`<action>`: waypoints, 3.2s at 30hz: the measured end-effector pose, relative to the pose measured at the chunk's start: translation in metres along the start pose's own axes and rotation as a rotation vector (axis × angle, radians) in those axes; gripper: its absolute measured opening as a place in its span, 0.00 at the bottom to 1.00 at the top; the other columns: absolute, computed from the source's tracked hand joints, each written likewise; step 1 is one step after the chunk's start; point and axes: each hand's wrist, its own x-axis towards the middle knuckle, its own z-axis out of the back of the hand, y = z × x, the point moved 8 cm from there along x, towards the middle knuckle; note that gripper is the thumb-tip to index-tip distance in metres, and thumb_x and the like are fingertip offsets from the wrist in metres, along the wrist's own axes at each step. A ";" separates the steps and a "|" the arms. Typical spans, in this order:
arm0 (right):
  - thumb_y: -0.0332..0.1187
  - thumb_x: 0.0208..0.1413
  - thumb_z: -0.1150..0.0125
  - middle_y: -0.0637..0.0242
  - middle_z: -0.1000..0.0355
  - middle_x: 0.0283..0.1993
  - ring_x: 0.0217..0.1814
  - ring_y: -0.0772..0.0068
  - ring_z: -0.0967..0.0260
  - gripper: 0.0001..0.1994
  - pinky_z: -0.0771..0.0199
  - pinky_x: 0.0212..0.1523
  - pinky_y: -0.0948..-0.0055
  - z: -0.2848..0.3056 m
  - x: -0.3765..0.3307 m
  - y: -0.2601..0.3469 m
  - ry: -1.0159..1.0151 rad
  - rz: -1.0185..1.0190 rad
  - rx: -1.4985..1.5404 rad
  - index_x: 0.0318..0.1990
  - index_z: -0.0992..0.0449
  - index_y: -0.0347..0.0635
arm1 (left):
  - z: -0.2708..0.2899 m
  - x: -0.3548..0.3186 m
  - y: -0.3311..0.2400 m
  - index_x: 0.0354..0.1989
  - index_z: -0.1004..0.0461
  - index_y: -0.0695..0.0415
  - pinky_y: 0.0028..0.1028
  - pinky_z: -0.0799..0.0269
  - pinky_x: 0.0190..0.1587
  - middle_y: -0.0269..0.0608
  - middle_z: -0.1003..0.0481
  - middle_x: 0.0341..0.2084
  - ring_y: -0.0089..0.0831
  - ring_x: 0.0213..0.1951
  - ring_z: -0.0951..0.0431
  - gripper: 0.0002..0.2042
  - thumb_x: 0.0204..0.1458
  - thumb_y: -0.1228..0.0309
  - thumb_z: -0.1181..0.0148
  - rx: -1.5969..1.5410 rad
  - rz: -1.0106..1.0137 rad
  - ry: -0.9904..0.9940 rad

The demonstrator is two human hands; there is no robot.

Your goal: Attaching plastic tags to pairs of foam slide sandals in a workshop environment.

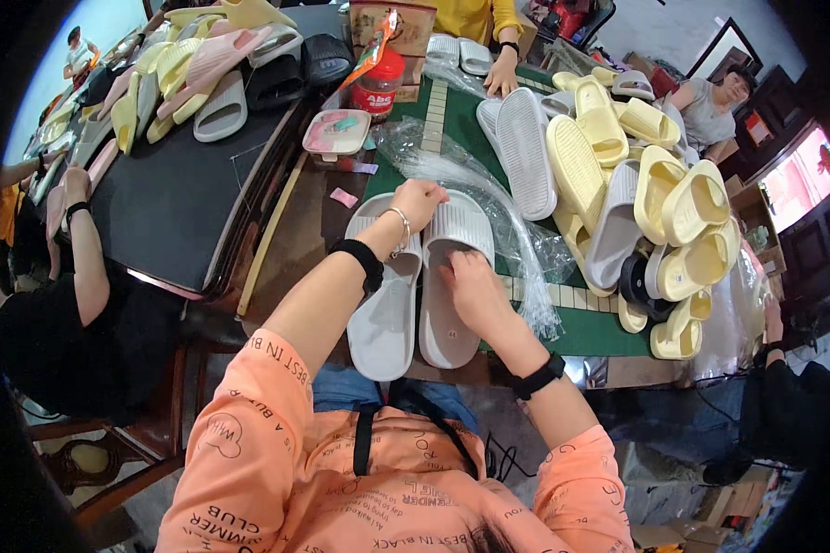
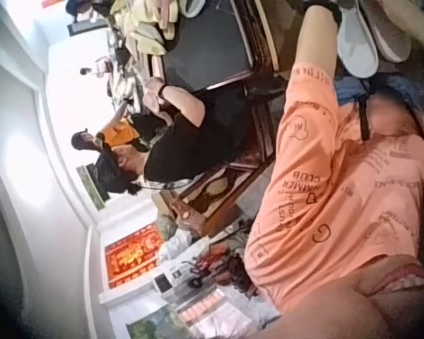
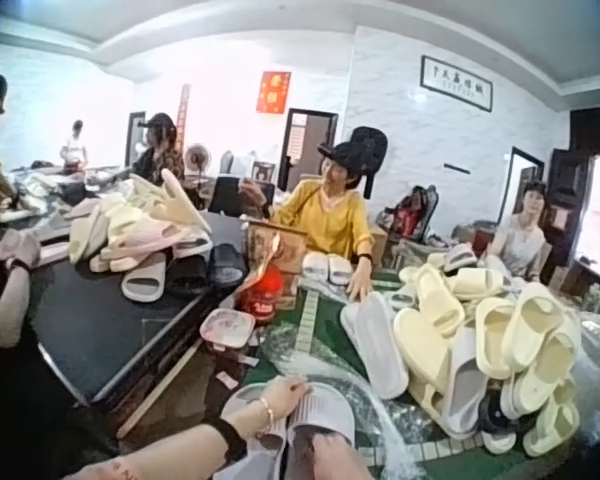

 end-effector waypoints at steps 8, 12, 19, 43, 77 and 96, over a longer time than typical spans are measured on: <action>0.34 0.51 0.53 0.46 0.32 0.28 0.31 0.45 0.34 0.11 0.34 0.32 0.54 -0.022 0.023 -0.016 0.166 -0.132 -0.006 0.31 0.32 0.32 | -0.019 0.012 0.005 0.28 0.22 0.57 0.24 0.33 0.38 0.39 0.24 0.28 0.25 0.32 0.27 0.11 0.49 0.66 0.50 -0.164 0.122 0.227; 0.34 0.51 0.53 0.46 0.32 0.28 0.30 0.46 0.34 0.11 0.34 0.31 0.55 -0.022 0.026 -0.016 0.102 -0.039 -0.019 0.31 0.32 0.33 | -0.030 0.015 0.001 0.30 0.23 0.58 0.21 0.36 0.41 0.36 0.25 0.29 0.22 0.34 0.29 0.11 0.50 0.67 0.50 -0.206 0.122 0.301; 0.32 0.48 0.48 0.49 0.31 0.28 0.28 0.50 0.32 0.09 0.32 0.30 0.58 0.029 0.021 0.016 -0.046 -0.036 -0.049 0.34 0.33 0.36 | 0.001 -0.005 -0.008 0.33 0.24 0.58 0.22 0.36 0.38 0.33 0.26 0.31 0.21 0.32 0.31 0.12 0.52 0.66 0.51 -0.519 0.150 0.100; 0.32 0.54 0.51 0.64 0.33 0.28 0.28 0.75 0.38 0.08 0.38 0.30 0.76 -0.032 0.077 -0.080 -0.326 -0.445 0.670 0.34 0.33 0.35 | 0.018 -0.036 -0.001 0.39 0.28 0.61 0.15 0.37 0.28 0.29 0.30 0.23 0.15 0.23 0.33 0.09 0.52 0.72 0.49 -0.898 0.065 -0.154; 0.34 0.54 0.50 0.69 0.34 0.26 0.27 0.81 0.40 0.09 0.38 0.29 0.79 -0.035 0.077 -0.065 -0.263 -0.446 0.847 0.32 0.32 0.35 | 0.015 -0.041 -0.001 0.36 0.27 0.63 0.16 0.38 0.31 0.28 0.30 0.26 0.14 0.28 0.35 0.08 0.52 0.73 0.50 -0.816 0.086 -0.151; 0.32 0.56 0.55 0.62 0.35 0.37 0.37 0.73 0.38 0.09 0.37 0.37 0.75 -0.058 0.077 -0.097 -0.080 -0.335 0.808 0.37 0.33 0.35 | 0.011 -0.035 0.011 0.19 0.27 0.63 0.24 0.37 0.21 0.34 0.30 0.11 0.17 0.17 0.35 0.13 0.45 0.64 0.45 -0.655 -0.022 -0.384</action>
